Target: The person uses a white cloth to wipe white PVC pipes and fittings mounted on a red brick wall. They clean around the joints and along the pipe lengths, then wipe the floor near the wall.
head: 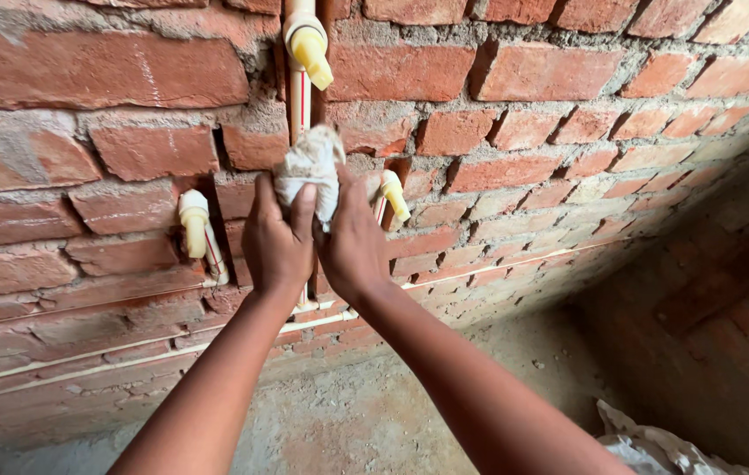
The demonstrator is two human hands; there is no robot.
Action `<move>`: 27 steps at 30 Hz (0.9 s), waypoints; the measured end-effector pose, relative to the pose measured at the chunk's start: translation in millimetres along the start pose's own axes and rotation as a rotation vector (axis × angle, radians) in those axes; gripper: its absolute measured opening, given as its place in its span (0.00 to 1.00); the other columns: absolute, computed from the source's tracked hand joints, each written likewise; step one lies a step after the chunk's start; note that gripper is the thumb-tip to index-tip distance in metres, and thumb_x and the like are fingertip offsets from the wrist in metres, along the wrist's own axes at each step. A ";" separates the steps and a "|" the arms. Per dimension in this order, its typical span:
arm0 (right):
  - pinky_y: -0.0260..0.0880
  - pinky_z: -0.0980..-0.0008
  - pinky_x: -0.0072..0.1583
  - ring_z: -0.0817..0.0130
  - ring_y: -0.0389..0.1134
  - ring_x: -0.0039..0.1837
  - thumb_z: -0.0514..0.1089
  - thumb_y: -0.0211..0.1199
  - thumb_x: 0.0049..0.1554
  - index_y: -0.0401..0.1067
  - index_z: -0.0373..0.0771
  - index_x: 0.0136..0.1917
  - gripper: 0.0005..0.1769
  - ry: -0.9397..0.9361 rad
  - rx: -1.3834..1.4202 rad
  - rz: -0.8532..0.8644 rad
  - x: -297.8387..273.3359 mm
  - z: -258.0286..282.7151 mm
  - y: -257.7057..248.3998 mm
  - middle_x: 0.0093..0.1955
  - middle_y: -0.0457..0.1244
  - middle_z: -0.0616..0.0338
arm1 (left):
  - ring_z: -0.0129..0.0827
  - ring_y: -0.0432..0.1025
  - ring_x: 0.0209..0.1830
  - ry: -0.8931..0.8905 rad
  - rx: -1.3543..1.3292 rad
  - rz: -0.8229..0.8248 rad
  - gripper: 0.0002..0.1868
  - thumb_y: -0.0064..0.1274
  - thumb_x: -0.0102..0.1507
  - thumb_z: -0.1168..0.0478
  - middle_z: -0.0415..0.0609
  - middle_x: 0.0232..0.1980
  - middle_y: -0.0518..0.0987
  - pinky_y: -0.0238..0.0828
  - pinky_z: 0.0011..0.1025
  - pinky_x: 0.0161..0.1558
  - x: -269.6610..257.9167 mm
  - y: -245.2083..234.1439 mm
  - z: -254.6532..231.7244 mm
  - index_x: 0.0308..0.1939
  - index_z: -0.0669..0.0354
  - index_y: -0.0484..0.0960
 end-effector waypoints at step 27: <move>0.76 0.51 0.52 0.46 0.75 0.52 0.52 0.65 0.53 0.53 0.28 0.69 0.40 0.611 0.027 0.657 -22.1 -124.2 126.5 0.52 0.69 0.35 | 0.61 0.78 0.50 -0.600 0.108 0.401 0.29 0.46 0.66 0.42 0.68 0.51 0.81 0.74 0.51 0.52 -22.8 104.1 144.1 0.56 0.65 0.73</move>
Point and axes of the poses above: each hand's wrist, its own x-axis towards the middle knuckle, its own y-axis out of the palm, z = x × y, the point moved 9 cm from there along x, towards the middle knuckle
